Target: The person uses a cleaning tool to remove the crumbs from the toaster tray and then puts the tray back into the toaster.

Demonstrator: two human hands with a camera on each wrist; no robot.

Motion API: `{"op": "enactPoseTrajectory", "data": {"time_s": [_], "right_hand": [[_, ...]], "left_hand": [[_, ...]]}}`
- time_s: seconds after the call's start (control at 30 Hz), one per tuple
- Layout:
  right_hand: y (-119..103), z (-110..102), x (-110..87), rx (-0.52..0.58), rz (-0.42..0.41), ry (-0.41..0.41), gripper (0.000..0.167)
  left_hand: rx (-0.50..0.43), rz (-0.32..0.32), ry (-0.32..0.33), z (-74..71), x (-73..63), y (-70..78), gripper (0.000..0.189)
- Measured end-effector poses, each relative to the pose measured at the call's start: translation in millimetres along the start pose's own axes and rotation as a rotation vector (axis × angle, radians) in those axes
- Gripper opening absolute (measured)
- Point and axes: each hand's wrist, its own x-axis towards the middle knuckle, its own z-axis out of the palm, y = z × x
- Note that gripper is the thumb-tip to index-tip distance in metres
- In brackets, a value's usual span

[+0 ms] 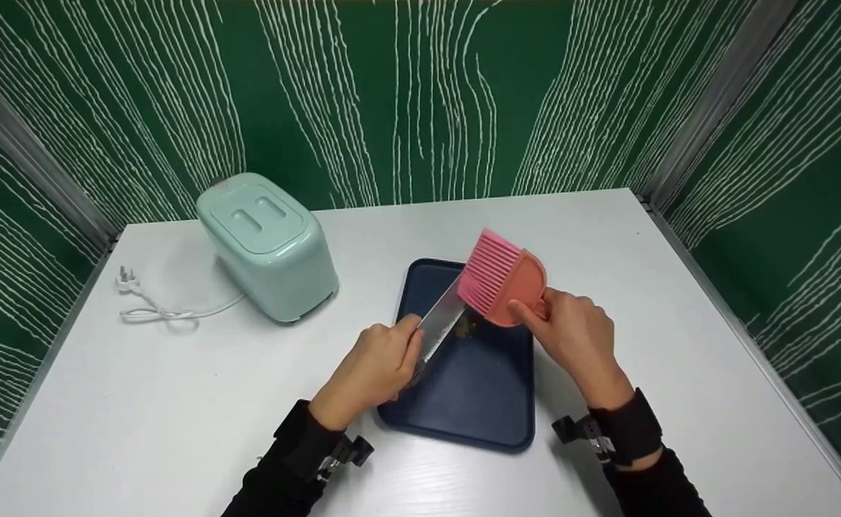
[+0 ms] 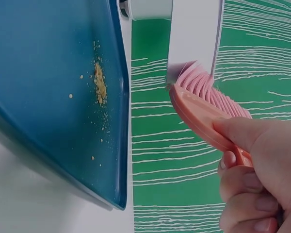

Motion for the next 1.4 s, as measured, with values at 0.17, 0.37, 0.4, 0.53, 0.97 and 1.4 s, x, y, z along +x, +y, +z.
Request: {"op": "enactPoseTrajectory", "data": {"time_s": [0.17, 0.37, 0.4, 0.53, 0.97, 1.4], "right_hand": [[1.3, 0.4, -0.4, -0.026, 0.006, 0.002, 0.057], [3.0, -0.3, 0.0, -0.031, 0.013, -0.015, 0.057], [3.3, -0.7, 0.2, -0.031, 0.014, -0.020, 0.057], [4.2, -3.6, 0.8, -0.028, 0.026, -0.032, 0.056], [1.7, -6.9, 0.3, -0.019, 0.016, 0.082, 0.055], [1.8, -0.1, -0.5, -0.062, -0.026, 0.064, 0.054]], "left_hand": [[0.054, 0.024, 0.038, -0.1, -0.8, 1.2, 0.021], [0.115, 0.017, 0.056, 0.9, -1.4, -0.5, 0.021], [0.125, 0.014, 0.057, 1.1, -1.6, -1.0, 0.021], [0.159, 0.001, 0.067, 2.5, -1.8, -3.2, 0.019], [0.114, -0.021, 0.080, 4.3, -1.4, -7.9, 0.021], [0.039, -0.027, 0.052, 2.4, -0.5, -7.1, 0.020]]}}
